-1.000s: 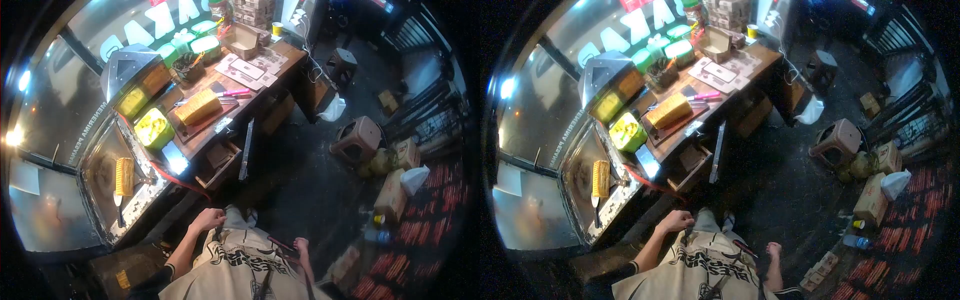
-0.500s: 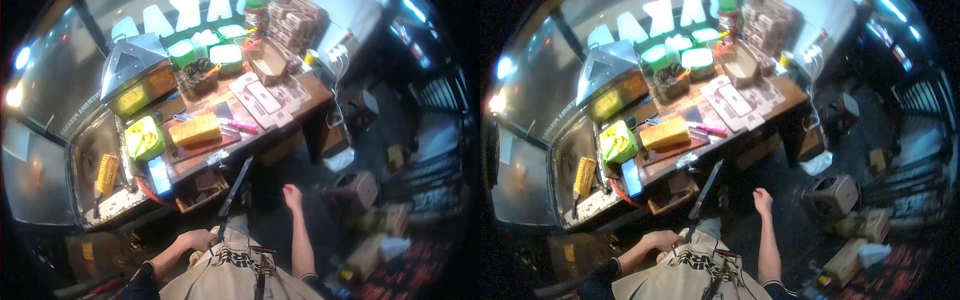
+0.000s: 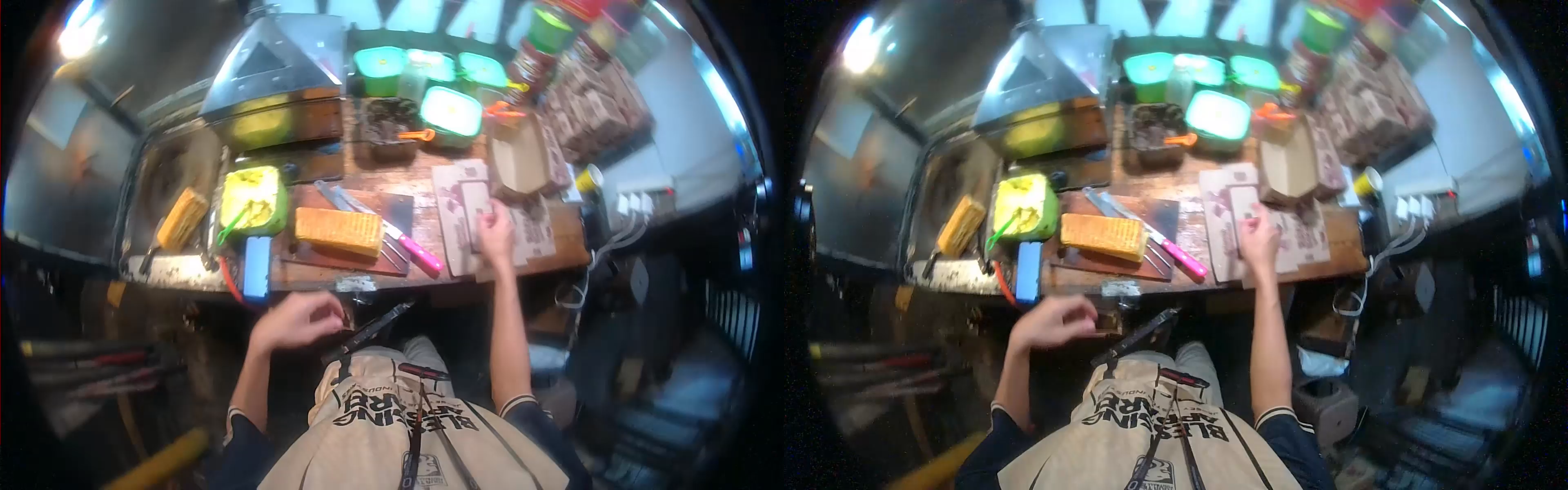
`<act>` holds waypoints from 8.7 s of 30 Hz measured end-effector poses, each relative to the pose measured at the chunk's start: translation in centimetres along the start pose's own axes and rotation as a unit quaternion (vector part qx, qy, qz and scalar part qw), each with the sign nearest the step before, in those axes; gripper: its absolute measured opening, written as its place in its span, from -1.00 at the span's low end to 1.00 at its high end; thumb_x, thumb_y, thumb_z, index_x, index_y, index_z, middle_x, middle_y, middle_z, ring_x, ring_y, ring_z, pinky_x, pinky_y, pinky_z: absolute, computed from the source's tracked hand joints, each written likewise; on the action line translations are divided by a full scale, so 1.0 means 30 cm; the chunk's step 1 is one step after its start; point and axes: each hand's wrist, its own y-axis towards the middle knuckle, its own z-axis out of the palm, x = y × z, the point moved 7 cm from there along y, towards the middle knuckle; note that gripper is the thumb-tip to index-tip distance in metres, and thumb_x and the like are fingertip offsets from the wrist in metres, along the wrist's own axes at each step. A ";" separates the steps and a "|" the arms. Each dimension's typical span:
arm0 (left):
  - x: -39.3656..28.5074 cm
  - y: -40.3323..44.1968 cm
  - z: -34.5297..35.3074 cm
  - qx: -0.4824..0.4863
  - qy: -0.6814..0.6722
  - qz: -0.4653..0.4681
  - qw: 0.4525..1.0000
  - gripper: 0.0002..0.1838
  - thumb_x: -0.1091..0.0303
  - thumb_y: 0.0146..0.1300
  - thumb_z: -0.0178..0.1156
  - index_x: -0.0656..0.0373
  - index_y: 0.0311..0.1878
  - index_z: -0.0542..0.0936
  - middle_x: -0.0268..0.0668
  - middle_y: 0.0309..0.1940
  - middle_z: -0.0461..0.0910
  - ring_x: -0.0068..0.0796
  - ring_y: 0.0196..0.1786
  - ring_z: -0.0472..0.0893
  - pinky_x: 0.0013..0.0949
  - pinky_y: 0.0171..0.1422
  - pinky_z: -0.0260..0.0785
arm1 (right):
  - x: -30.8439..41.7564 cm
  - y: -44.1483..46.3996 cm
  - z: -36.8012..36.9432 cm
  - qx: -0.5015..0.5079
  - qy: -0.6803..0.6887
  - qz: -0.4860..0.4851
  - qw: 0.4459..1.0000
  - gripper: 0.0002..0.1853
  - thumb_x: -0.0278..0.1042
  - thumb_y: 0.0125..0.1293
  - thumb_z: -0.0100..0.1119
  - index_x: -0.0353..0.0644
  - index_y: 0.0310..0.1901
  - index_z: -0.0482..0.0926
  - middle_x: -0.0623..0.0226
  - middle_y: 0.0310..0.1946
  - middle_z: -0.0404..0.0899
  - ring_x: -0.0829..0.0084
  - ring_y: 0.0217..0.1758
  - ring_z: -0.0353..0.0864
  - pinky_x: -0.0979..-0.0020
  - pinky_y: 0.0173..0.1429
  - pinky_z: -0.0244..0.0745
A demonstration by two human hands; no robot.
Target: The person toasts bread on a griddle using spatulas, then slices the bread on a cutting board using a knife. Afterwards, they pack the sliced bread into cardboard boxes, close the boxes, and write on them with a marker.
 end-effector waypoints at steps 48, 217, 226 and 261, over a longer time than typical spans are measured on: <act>-0.009 0.537 -0.613 -0.230 0.431 0.135 0.862 -0.74 0.36 -0.13 0.41 0.16 -0.32 0.60 -0.29 -0.39 0.57 -0.26 -0.19 0.48 -0.23 -0.09 0.38 | 0.160 -0.336 -0.026 0.256 0.127 -0.094 0.954 -0.60 -0.59 0.16 0.16 -0.24 0.08 0.48 0.13 -0.23 0.60 0.33 -0.32 0.59 0.38 -0.20 0.48; 0.035 0.617 -0.355 -0.280 -0.377 0.297 0.831 -0.44 -0.04 0.43 -0.12 0.10 -0.64 0.13 -0.41 -0.68 0.17 -0.64 -0.73 0.07 -0.48 -0.66 -0.08 | 0.072 -0.313 -0.305 0.131 -0.053 -0.019 0.990 -0.79 -0.09 0.16 0.26 0.08 -0.23 0.73 0.27 -0.53 0.63 0.21 -0.45 0.63 0.36 -0.38 0.51; -0.003 0.593 -0.291 -0.300 -0.299 0.271 0.864 -0.43 -0.06 0.42 -0.08 0.13 -0.62 0.13 -0.39 -0.66 0.20 -0.64 -0.71 0.14 -0.51 -0.65 -0.05 | -0.008 -0.609 0.027 0.196 0.252 0.235 0.918 -0.69 -0.25 0.39 0.00 -0.24 0.02 0.55 0.22 -0.56 0.59 0.40 -0.52 0.60 0.35 -0.42 0.45; -0.251 0.250 -0.408 -0.293 -0.314 0.388 0.815 -0.42 -0.14 0.43 -0.15 0.13 -0.58 0.35 -0.48 -0.78 0.21 -0.68 -0.76 0.16 -0.52 -0.69 -0.06 | 0.618 -0.997 0.072 0.012 0.112 0.082 0.990 -0.68 -0.39 0.33 0.02 -0.22 0.09 0.52 -0.07 -0.43 0.57 0.02 -0.40 0.60 0.18 -0.35 0.47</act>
